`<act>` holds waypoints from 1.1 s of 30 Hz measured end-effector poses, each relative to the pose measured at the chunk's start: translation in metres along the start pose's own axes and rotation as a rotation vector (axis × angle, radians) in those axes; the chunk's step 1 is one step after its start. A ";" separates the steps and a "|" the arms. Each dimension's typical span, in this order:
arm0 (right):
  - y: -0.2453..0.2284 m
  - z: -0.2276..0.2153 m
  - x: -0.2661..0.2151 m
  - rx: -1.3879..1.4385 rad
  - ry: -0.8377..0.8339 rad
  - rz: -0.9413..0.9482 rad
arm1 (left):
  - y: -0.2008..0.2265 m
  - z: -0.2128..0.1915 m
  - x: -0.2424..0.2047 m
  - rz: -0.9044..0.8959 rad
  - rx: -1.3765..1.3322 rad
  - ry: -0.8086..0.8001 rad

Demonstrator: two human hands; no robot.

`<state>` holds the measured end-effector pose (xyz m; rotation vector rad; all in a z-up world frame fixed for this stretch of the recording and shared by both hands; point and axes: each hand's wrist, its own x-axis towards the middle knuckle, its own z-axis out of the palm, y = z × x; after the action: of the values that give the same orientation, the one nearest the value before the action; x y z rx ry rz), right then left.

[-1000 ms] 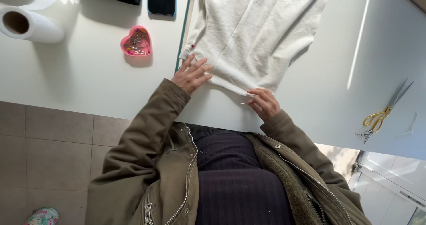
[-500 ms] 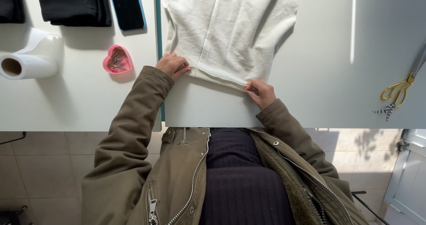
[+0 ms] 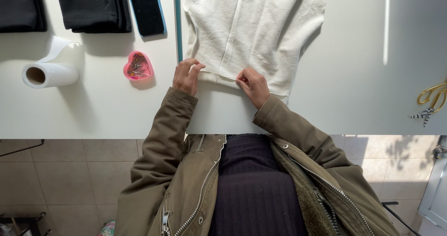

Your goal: The person folds the hem of a white garment on a table and secures it with straight pins. They repeatedly fold the fabric edge and insert pins from a nearby container to hold the fold in place.

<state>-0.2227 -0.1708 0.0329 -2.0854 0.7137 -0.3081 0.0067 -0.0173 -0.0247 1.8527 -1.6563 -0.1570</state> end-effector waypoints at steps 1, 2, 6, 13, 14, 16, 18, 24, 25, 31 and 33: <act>0.002 -0.001 0.004 0.079 0.022 0.024 | -0.002 0.006 -0.011 0.044 0.067 0.134; 0.003 -0.001 0.004 0.078 0.019 0.019 | 0.000 0.003 -0.016 0.042 0.070 0.138; 0.008 0.002 -0.002 0.114 0.010 -0.041 | 0.018 -0.018 -0.028 0.078 0.169 0.009; 0.018 0.006 -0.008 0.041 0.047 -0.095 | -0.007 -0.021 -0.020 0.047 0.369 -0.467; 0.019 0.007 -0.008 0.042 0.049 -0.093 | -0.008 -0.021 -0.020 0.049 0.369 -0.470; 0.022 0.007 -0.008 0.045 0.054 -0.143 | -0.008 -0.022 -0.020 0.039 0.427 -0.495; 0.020 0.008 -0.007 0.046 0.066 -0.152 | -0.007 -0.027 -0.016 0.034 0.402 -0.466; 0.021 0.005 -0.005 0.104 0.047 -0.080 | 0.014 -0.018 -0.030 -0.155 0.176 -0.162; 0.021 0.004 -0.006 0.119 0.048 -0.080 | 0.023 -0.017 -0.036 -0.267 0.092 -0.027; 0.020 0.002 -0.009 0.140 0.005 -0.034 | 0.051 0.005 -0.044 -0.520 -0.035 0.144; 0.017 -0.001 -0.008 0.122 -0.012 -0.043 | 0.044 0.002 -0.046 -0.497 0.017 0.086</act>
<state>-0.2360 -0.1739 0.0197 -1.9877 0.6282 -0.3548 -0.0410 0.0242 -0.0178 2.2198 -1.1158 -0.2665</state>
